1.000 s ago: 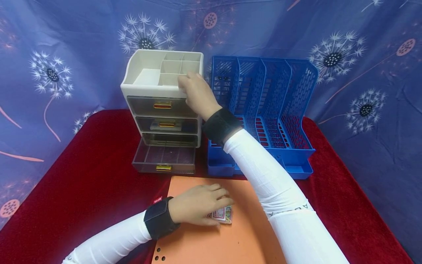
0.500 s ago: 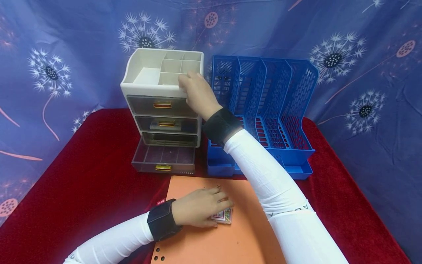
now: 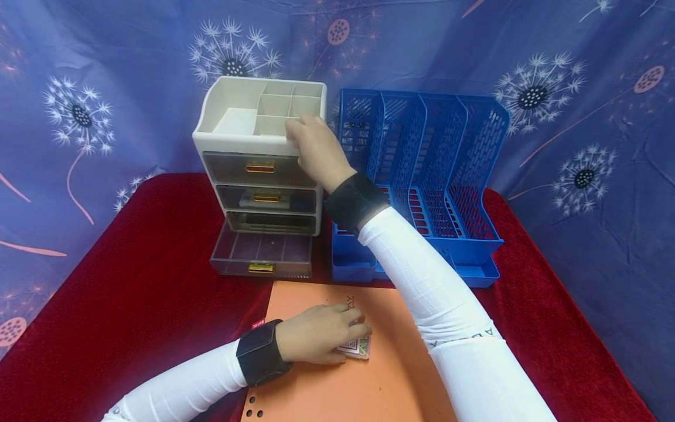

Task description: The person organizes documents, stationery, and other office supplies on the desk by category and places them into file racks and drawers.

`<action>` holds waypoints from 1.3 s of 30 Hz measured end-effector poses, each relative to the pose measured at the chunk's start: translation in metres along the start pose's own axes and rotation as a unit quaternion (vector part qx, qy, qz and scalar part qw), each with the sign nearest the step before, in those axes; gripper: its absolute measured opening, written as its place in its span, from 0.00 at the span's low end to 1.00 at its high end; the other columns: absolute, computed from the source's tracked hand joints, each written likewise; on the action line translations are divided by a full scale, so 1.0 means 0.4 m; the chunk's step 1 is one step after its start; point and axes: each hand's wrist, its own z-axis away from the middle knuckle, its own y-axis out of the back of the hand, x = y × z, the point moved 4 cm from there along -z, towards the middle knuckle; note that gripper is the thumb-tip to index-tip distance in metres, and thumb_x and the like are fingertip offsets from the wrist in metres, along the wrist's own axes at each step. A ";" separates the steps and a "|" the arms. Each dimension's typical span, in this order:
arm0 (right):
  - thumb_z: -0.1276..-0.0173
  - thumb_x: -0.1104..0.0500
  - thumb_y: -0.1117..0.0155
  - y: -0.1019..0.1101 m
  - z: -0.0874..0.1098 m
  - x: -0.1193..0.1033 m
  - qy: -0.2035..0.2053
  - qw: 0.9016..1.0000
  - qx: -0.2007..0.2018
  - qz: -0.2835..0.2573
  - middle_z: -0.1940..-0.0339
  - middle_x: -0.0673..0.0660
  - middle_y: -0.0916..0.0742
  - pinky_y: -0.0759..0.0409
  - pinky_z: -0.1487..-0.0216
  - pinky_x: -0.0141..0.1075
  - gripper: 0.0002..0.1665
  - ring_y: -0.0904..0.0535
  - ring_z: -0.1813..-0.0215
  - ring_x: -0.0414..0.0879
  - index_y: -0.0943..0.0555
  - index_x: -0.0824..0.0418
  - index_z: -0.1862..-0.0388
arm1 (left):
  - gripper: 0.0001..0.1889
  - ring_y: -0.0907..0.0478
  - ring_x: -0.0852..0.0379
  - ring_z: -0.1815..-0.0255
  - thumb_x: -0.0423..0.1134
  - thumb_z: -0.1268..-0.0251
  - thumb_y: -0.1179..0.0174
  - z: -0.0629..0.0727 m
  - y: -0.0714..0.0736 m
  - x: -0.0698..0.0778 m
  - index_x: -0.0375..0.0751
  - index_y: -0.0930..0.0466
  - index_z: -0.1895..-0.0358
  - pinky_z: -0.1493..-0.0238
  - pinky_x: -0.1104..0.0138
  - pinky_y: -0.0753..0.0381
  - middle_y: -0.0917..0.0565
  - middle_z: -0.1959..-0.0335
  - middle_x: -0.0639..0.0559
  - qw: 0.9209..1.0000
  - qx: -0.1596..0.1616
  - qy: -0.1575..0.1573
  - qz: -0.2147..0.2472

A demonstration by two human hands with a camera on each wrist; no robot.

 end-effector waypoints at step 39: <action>0.42 0.71 0.39 0.001 0.002 0.001 0.007 1.000 0.009 -0.001 0.57 0.56 0.20 0.28 0.49 0.36 0.14 0.28 0.54 0.49 0.24 0.60 0.58 | 0.28 0.26 0.57 0.50 0.50 0.49 0.32 0.003 0.040 -0.037 0.50 0.27 0.43 0.53 0.69 0.22 0.22 0.51 0.54 0.999 0.023 0.015 0.031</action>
